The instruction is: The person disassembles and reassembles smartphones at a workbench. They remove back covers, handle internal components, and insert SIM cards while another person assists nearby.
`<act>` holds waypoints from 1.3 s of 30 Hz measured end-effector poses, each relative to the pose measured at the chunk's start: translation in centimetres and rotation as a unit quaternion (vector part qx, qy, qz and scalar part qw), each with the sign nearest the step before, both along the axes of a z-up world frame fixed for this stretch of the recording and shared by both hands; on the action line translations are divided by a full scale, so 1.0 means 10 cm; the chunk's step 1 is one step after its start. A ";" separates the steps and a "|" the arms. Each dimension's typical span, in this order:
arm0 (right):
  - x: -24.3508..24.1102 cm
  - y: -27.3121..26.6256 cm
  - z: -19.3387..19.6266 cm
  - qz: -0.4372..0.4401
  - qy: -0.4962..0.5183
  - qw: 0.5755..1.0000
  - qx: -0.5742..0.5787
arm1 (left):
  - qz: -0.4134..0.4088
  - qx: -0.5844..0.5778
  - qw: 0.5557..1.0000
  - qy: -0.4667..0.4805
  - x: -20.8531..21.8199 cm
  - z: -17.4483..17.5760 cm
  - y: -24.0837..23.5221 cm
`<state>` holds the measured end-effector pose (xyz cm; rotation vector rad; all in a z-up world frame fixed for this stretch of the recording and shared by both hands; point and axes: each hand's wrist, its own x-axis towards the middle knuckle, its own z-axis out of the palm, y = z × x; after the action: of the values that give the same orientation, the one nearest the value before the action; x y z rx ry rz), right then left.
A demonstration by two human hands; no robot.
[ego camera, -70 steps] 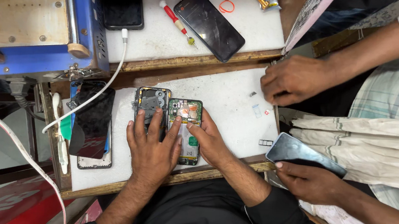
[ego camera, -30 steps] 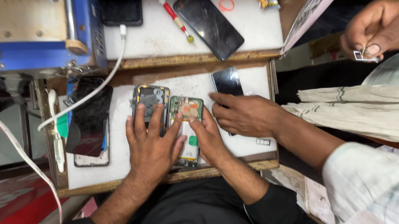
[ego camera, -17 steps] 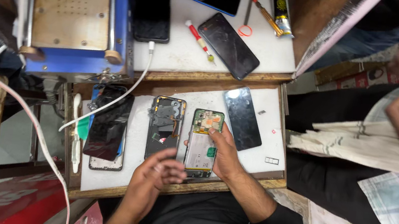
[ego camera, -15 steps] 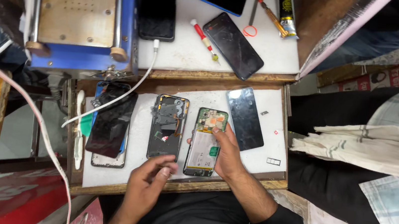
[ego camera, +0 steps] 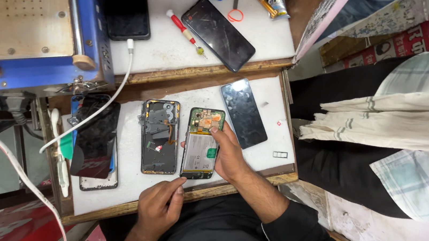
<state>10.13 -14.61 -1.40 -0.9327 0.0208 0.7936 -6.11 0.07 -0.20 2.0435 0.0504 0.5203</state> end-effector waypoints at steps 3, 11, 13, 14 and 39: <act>-0.01 -0.01 0.02 0.013 -0.007 1.000 0.003 | -0.001 0.020 1.000 -0.014 0.00 0.01 0.00; -0.02 -0.02 -0.04 0.018 -0.009 1.000 -0.006 | 0.002 0.021 1.000 -0.014 0.00 -0.03 -0.02; -0.02 -0.04 -0.08 0.021 -0.013 0.999 -0.020 | 0.000 0.022 1.000 -0.018 0.00 -0.05 -0.03; -0.02 -0.04 -0.10 0.019 -0.016 1.000 -0.019 | -0.002 0.023 1.000 -0.020 0.00 -0.07 -0.03; -0.05 -0.06 -0.23 0.012 -0.002 0.998 0.057 | 0.060 0.075 0.990 0.101 0.95 0.52 -0.24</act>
<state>9.65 -15.18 -3.74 -0.8273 -0.0395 0.8059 3.44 -2.36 4.97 2.2444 0.2652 0.3983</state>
